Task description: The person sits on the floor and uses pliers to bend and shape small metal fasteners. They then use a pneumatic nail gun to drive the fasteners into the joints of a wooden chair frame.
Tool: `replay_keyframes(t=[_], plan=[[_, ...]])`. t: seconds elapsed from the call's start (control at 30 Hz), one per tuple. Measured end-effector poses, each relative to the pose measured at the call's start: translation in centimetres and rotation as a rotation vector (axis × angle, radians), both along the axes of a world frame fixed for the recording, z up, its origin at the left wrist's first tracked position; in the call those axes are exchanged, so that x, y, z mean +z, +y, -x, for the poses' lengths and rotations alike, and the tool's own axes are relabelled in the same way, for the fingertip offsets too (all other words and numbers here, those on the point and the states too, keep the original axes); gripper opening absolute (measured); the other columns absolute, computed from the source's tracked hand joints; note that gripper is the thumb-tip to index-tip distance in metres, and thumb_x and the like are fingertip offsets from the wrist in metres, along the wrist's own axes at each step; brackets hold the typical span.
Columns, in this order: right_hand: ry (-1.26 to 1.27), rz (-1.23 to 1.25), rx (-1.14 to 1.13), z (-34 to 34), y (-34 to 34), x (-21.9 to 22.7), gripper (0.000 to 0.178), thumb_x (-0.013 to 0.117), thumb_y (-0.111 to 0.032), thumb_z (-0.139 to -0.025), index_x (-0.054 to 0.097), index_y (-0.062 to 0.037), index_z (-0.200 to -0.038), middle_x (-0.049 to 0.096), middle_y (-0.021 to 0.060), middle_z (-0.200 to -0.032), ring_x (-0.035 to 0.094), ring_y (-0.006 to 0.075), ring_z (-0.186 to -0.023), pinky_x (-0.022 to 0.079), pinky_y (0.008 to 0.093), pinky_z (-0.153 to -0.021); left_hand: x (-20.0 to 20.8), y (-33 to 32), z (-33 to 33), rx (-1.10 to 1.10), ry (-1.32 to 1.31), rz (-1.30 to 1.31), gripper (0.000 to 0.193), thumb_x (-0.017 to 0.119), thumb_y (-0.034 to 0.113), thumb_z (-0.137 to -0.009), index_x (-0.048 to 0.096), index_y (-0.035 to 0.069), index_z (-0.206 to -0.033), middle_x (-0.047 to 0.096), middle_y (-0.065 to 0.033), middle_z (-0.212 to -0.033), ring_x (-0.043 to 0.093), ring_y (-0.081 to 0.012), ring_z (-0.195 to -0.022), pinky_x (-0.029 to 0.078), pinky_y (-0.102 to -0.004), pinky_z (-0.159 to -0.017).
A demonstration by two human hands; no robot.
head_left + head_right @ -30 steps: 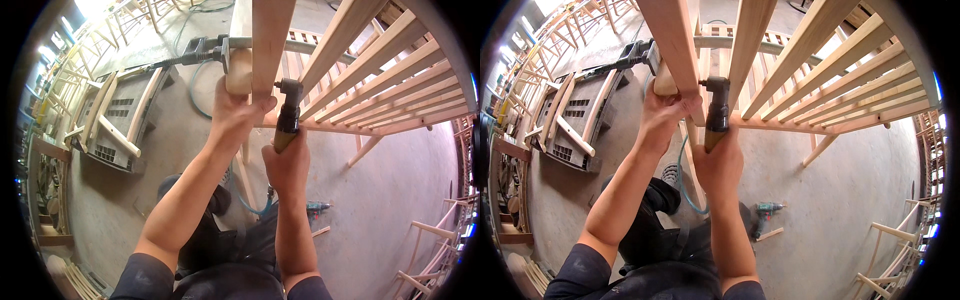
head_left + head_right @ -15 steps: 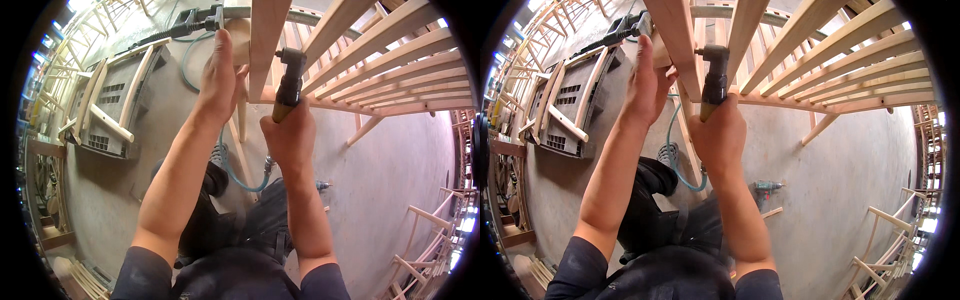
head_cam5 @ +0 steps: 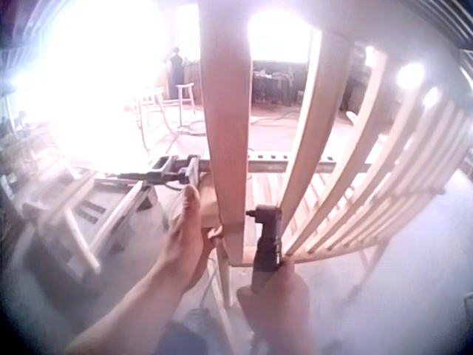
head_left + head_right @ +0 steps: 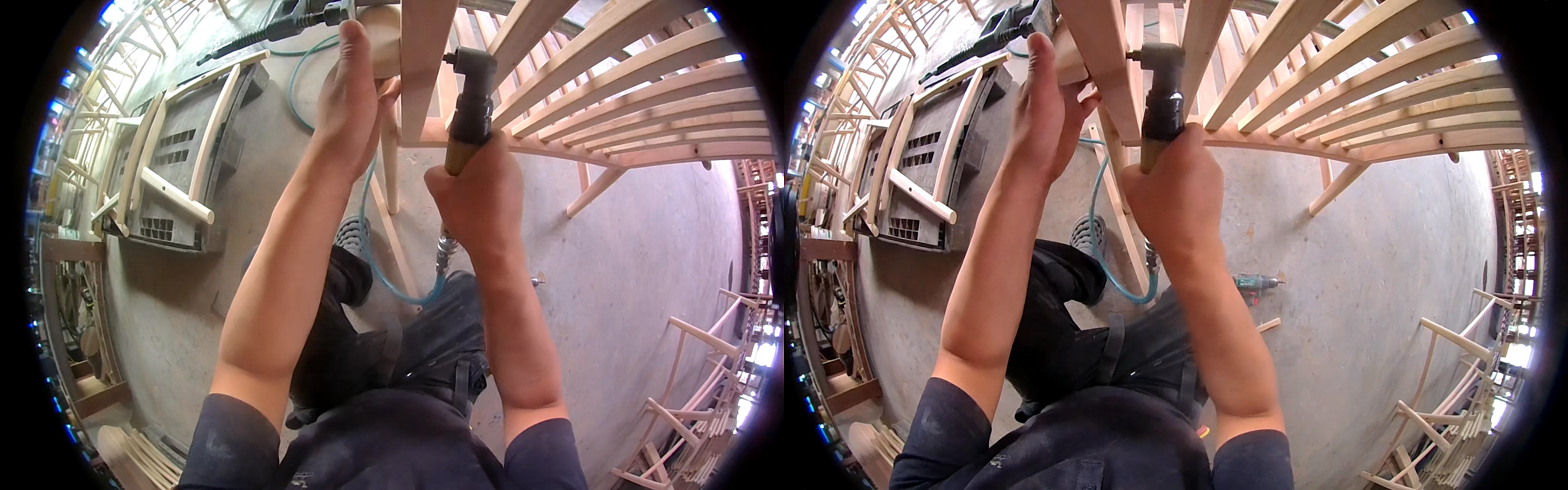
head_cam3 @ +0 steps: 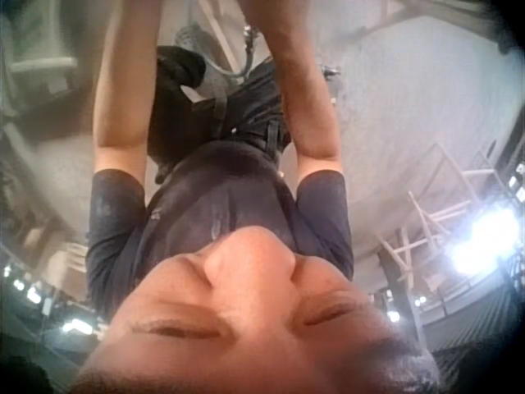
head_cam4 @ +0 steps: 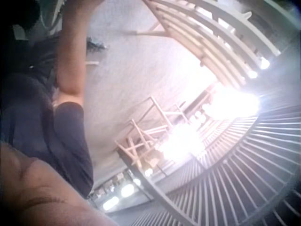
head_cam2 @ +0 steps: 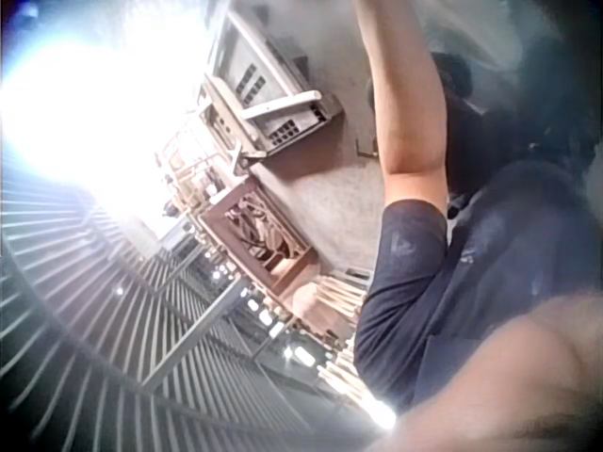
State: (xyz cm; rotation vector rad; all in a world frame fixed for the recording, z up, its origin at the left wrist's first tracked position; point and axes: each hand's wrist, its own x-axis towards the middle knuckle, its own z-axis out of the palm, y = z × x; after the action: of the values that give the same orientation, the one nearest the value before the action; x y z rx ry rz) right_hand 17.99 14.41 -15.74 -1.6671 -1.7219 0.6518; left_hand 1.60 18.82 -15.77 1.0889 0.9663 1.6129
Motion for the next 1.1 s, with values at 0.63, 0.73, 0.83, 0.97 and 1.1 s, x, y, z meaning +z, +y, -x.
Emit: replay_keyframes(t=[0.63, 0.73, 0.83, 0.97, 1.1], plan=[[-0.163, 0.05, 0.069, -1.1, 1.2, 1.8, 0.044, 0.076, -0.016, -0.076, 0.061, 0.0065, -0.111, 0.072, 0.0282, -0.096, 0.072, 0.046, -0.094, 0.057, 0.0495, -0.085, -0.3, 0.4, 0.8, 0.023, 0.029, 0.067, 0.083, 0.037, 0.078, -0.104, 0.044, 0.017, -0.16, 0.059, 0.0027, -0.15, 0.053, -0.0115, -0.137, 0.04, -0.0395, -0.113], [-0.166, 0.04, 0.07, -1.2, 1.2, 1.8, 0.044, 0.075, -0.017, -0.077, 0.061, 0.0064, -0.111, 0.072, 0.0281, -0.096, 0.072, 0.046, -0.094, 0.057, 0.0496, -0.085, -0.1, 0.4, 0.1, 0.073, 0.012, 0.075, 0.081, 0.037, 0.078, -0.105, 0.048, 0.017, -0.157, 0.061, 0.0026, -0.147, 0.054, -0.0113, -0.135, 0.04, -0.0396, -0.111], [-0.15, 0.061, 0.086, -1.3, 1.2, 1.8, 0.044, 0.075, -0.017, -0.077, 0.062, 0.0061, -0.113, 0.072, 0.0279, -0.096, 0.072, 0.0458, -0.094, 0.057, 0.0496, -0.084, 0.0, 0.4, 0.0, 0.089, 0.0, 0.094, 0.079, 0.037, 0.077, -0.105, 0.051, 0.018, -0.155, 0.064, 0.0025, -0.143, 0.055, -0.0113, -0.134, 0.041, -0.0398, -0.11], [-0.145, 0.077, 0.089, -1.2, 1.2, 1.8, 0.045, 0.075, -0.016, -0.077, 0.062, 0.0062, -0.114, 0.073, 0.0279, -0.096, 0.072, 0.0453, -0.095, 0.057, 0.0496, -0.084, -0.3, 0.6, 0.2, 0.079, 0.026, 0.066, 0.078, 0.036, 0.077, -0.105, 0.053, 0.018, -0.152, 0.065, 0.0025, -0.141, 0.055, -0.0122, -0.133, 0.04, -0.0401, -0.111], [-0.16, 0.063, 0.097, -1.4, 1.3, 1.9, 0.045, 0.075, -0.016, -0.078, 0.062, 0.0063, -0.114, 0.072, 0.028, -0.096, 0.072, 0.0455, -0.094, 0.057, 0.0498, -0.085, -0.6, 0.7, 0.3, 0.091, 0.024, 0.065, 0.077, 0.034, 0.077, -0.106, 0.055, 0.018, -0.151, 0.065, 0.0023, -0.142, 0.056, -0.0124, -0.133, 0.038, -0.0408, -0.112]])
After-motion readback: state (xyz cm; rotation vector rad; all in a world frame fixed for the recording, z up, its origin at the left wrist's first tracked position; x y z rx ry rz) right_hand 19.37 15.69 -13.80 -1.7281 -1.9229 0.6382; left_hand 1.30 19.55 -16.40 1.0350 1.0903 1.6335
